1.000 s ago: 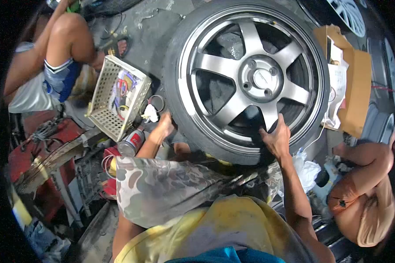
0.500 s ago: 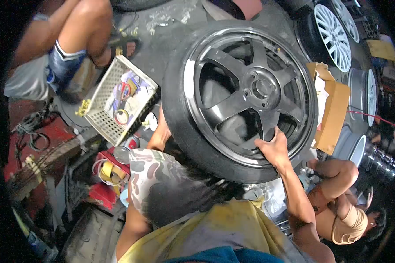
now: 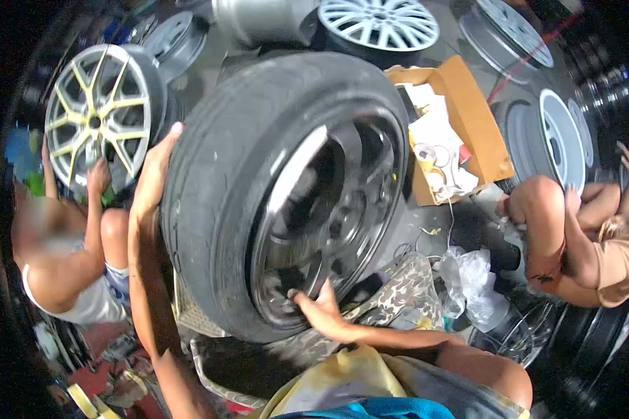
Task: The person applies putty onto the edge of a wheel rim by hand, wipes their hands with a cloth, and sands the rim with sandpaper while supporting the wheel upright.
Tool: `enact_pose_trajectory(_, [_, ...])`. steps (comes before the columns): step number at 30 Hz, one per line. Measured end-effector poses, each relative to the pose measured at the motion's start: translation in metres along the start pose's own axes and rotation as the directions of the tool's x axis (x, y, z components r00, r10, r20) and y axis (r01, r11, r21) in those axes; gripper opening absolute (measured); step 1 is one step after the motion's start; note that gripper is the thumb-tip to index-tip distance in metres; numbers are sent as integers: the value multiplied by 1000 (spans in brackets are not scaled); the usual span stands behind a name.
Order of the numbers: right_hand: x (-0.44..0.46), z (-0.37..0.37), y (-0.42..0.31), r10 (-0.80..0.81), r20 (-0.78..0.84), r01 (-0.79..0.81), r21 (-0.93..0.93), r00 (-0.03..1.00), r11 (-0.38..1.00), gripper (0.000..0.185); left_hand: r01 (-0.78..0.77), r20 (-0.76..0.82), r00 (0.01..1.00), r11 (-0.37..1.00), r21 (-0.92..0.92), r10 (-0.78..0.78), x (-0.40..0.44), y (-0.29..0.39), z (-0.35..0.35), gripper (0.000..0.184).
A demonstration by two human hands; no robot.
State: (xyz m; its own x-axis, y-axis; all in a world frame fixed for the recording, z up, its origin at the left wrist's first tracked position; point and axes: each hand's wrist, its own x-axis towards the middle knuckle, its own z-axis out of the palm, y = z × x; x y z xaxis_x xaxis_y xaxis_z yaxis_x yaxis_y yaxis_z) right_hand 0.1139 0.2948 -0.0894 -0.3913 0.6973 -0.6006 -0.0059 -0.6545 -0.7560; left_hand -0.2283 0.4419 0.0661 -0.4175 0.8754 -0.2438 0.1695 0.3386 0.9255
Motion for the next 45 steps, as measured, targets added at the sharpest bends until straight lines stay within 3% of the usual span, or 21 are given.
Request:
enact_pose_trajectory(6, [-12,-8,2,-76,-45,84,202,996,976,73,-216,223,959,959,181,174,-4,70,90,50])
enact_pose_trajectory(8, [-20,-26,4,14,16,-11,-150,1000,989,78,-320,232,936,917,237,267,-18,79,110,52])
enact_pose_trajectory(9, [-21,-36,2,-9,10,10,-142,1000,990,78,-343,240,927,909,238,287,-26,83,115,52])
enact_pose_trajectory(11, [-24,-66,-7,24,319,59,-249,947,967,88,-350,222,931,882,316,290,-48,85,122,55])
enact_pose_trajectory(13, [-24,-114,-36,258,495,199,-694,830,691,76,-393,232,915,855,337,329,-69,82,129,58])
enact_pose_trajectory(14, [-10,-139,-28,382,595,291,-737,707,610,69,-408,221,911,837,365,348,-82,83,133,59])
enact_pose_trajectory(15, [-22,-159,-48,381,570,286,-758,728,587,66,-422,208,906,817,392,369,-95,83,135,61])
enact_pose_trajectory(17, [-38,-205,-60,214,540,89,-480,814,873,32,-424,205,906,801,422,371,-119,80,141,63])
enact_pose_trajectory(19, [-62,-239,-99,-238,330,393,-567,914,724,18,-453,158,889,768,453,430,-140,80,149,65])
enact_pose_trajectory(20, [-56,-259,-93,-527,152,526,-495,836,692,21,-448,136,889,763,466,438,-149,78,151,63])
enact_pose_trajectory(23, [-66,-268,-141,-708,-349,591,-392,613,705,42,-517,141,852,773,367,504,-157,65,150,61])
enact_pose_trajectory(27, [-46,-253,-206,-950,-85,795,-528,300,299,28,-470,149,881,787,400,450,-170,66,142,59])
enact_pose_trajectory(28, [-35,-250,-229,-983,136,750,-662,120,0,31,-501,134,860,770,396,492,-174,67,142,58])
enact_pose_trajectory(30, [-17,-222,-266,-940,342,773,-593,-10,-224,31,-508,130,853,751,421,505,-170,62,135,58])
enact_pose_trajectory(31, [-1,-211,-272,-939,345,785,-583,3,-211,31,-527,135,840,729,437,525,-165,59,131,58])
enact_pose_trajectory(33, [27,-193,-282,-851,428,892,-441,305,98,35,-534,178,843,755,380,507,-150,60,124,62])
enact_pose_trajectory(36, [65,-182,-291,-885,364,846,-530,289,59,47,-577,204,809,676,458,551,-101,60,98,62])
enact_pose_trajectory(37, [72,-173,-296,-875,307,794,-594,375,132,46,-551,197,820,648,527,537,-88,64,91,61])
enact_pose_trajectory(41, [134,-149,-329,-856,390,703,-710,340,-45,52,-335,16,713,321,886,701,-79,77,61,57])
enact_pose_trajectory(43, [156,-137,-343,-816,446,616,-774,367,-146,55,-304,-125,828,624,720,547,-133,71,60,58])
enact_pose_trajectory(45, [169,-119,-344,-848,309,623,-782,430,31,58,-382,-142,722,562,733,677,-146,8,65,54])
